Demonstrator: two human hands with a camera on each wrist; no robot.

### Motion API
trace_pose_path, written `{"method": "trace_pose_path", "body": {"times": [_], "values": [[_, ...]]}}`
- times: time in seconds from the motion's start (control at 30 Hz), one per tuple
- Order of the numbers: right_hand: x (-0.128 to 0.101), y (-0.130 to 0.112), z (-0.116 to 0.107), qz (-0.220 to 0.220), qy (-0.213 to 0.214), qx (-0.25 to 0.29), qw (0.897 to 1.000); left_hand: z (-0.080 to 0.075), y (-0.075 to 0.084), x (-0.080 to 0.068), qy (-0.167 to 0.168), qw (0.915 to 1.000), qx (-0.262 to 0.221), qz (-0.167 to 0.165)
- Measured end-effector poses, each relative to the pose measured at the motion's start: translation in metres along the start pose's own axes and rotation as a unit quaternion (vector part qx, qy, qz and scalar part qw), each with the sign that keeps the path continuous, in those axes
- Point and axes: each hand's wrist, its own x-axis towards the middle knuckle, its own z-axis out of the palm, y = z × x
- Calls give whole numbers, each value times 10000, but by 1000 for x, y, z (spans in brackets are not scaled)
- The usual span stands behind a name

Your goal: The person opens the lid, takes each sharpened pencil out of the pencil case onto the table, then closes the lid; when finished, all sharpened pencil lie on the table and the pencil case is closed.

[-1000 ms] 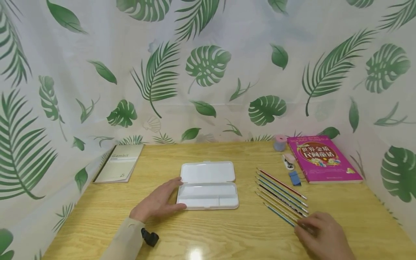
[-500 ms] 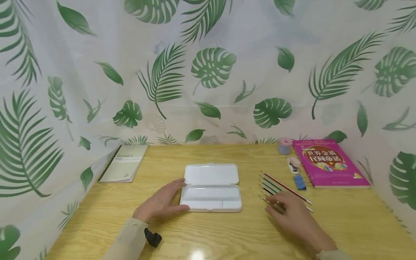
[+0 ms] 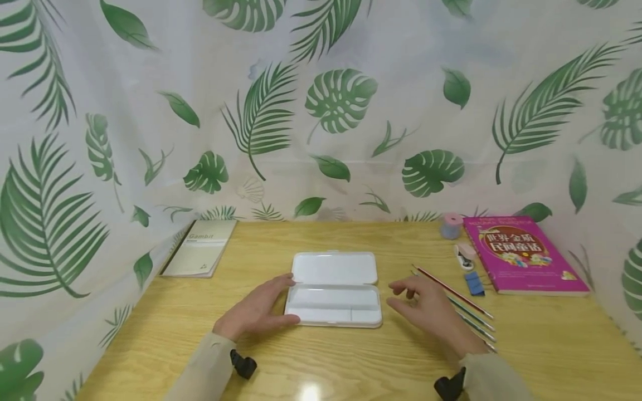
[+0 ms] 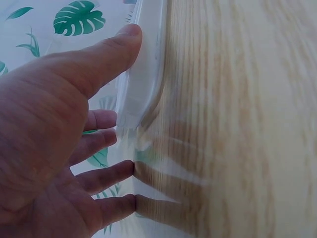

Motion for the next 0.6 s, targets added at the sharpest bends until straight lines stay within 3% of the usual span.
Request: {"method": "trace_pose_path", "body": {"times": [0.43,0.6], "values": [[23,-7,24,-245,-126,-79,9996,1,0,1,2,10000,79,5],[28,-7,35,-734,-114,-631,9952,0,2,0,-12,10000,68,-14]]}}
